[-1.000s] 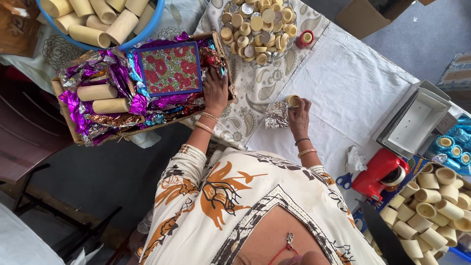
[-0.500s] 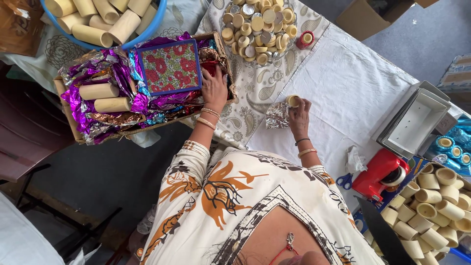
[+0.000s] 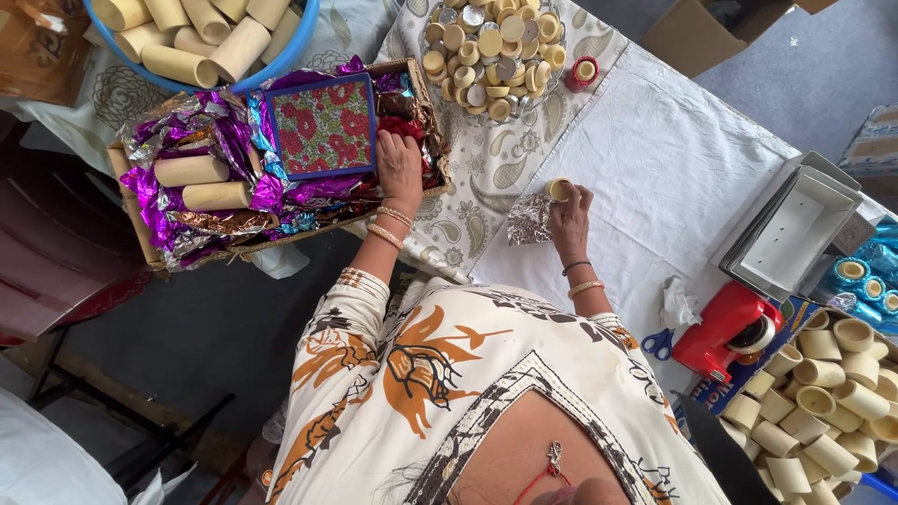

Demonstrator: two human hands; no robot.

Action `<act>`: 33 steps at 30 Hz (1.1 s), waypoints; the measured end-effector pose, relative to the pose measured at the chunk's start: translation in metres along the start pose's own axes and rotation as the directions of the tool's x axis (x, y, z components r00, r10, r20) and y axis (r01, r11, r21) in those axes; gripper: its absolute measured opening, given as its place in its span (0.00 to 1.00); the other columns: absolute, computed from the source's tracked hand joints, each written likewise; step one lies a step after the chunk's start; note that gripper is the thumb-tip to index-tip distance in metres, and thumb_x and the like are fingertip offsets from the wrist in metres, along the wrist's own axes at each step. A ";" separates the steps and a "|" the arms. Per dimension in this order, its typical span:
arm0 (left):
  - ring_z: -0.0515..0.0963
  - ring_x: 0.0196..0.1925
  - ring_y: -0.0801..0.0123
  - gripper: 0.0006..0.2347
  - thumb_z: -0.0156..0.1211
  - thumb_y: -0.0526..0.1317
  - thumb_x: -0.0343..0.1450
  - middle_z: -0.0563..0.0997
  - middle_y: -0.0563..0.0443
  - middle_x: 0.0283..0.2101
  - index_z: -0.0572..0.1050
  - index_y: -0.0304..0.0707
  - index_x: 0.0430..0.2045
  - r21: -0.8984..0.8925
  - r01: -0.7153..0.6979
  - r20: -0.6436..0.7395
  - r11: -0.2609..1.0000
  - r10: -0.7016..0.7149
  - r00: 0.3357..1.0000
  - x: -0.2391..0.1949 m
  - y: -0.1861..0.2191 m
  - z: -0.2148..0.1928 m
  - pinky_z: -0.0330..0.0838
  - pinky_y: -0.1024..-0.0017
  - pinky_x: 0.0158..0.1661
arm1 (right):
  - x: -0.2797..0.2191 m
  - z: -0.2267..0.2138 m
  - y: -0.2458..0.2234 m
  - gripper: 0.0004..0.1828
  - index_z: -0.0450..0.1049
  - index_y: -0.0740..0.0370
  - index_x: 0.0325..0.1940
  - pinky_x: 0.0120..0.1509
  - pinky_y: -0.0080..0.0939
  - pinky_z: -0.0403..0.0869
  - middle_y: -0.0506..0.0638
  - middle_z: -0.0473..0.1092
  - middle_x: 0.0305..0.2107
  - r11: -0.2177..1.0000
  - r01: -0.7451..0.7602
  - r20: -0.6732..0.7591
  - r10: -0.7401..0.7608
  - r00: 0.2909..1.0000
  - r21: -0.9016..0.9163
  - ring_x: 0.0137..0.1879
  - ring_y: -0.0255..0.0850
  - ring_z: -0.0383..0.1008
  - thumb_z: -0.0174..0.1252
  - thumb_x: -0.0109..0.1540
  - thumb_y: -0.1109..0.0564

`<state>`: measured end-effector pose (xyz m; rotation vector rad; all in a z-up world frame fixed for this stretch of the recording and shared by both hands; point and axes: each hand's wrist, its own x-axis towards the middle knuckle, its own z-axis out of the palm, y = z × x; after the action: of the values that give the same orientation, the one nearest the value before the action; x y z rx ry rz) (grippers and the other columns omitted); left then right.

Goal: The person wraps small cylindrical candle-like objects in shiny metallic foil sheets. They fold the foil around the object, use a tape dispenser to secure the wrapping, and then place the finished item on the table. The process is repeated with different colored foils.

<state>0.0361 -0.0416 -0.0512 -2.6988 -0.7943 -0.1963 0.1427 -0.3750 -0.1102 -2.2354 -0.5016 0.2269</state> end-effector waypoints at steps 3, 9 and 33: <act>0.73 0.50 0.55 0.02 0.55 0.31 0.77 0.79 0.39 0.38 0.74 0.36 0.40 -0.148 0.020 0.280 0.989 0.023 0.960 -0.011 -0.003 0.039 0.64 0.60 0.61 | 0.001 0.001 0.002 0.24 0.64 0.56 0.65 0.54 0.49 0.78 0.57 0.58 0.59 0.999 -0.014 0.003 0.014 1.000 0.031 0.50 0.52 0.77 0.54 0.64 0.64; 0.69 0.64 0.53 0.06 0.63 0.32 0.71 0.70 0.45 0.59 0.76 0.40 0.39 0.152 -0.095 0.040 0.984 0.090 0.995 -0.006 -0.016 0.040 0.63 0.59 0.61 | 0.001 0.002 0.005 0.25 0.64 0.56 0.65 0.55 0.48 0.79 0.58 0.57 0.59 0.999 -0.002 -0.005 0.002 1.000 0.054 0.51 0.53 0.77 0.53 0.63 0.65; 0.71 0.50 0.55 0.16 0.56 0.22 0.69 0.67 0.45 0.44 0.62 0.42 0.42 -0.317 -0.018 -0.035 0.948 0.008 0.999 0.002 -0.034 0.057 0.70 0.58 0.58 | -0.003 0.003 0.005 0.26 0.63 0.54 0.66 0.56 0.47 0.78 0.57 0.57 0.60 0.995 -0.019 -0.010 0.020 1.000 0.097 0.53 0.52 0.75 0.54 0.64 0.64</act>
<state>0.0212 0.0055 -0.0957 -2.9899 -0.7936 -0.3972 0.1403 -0.3772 -0.1159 -2.1465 -0.4541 0.2439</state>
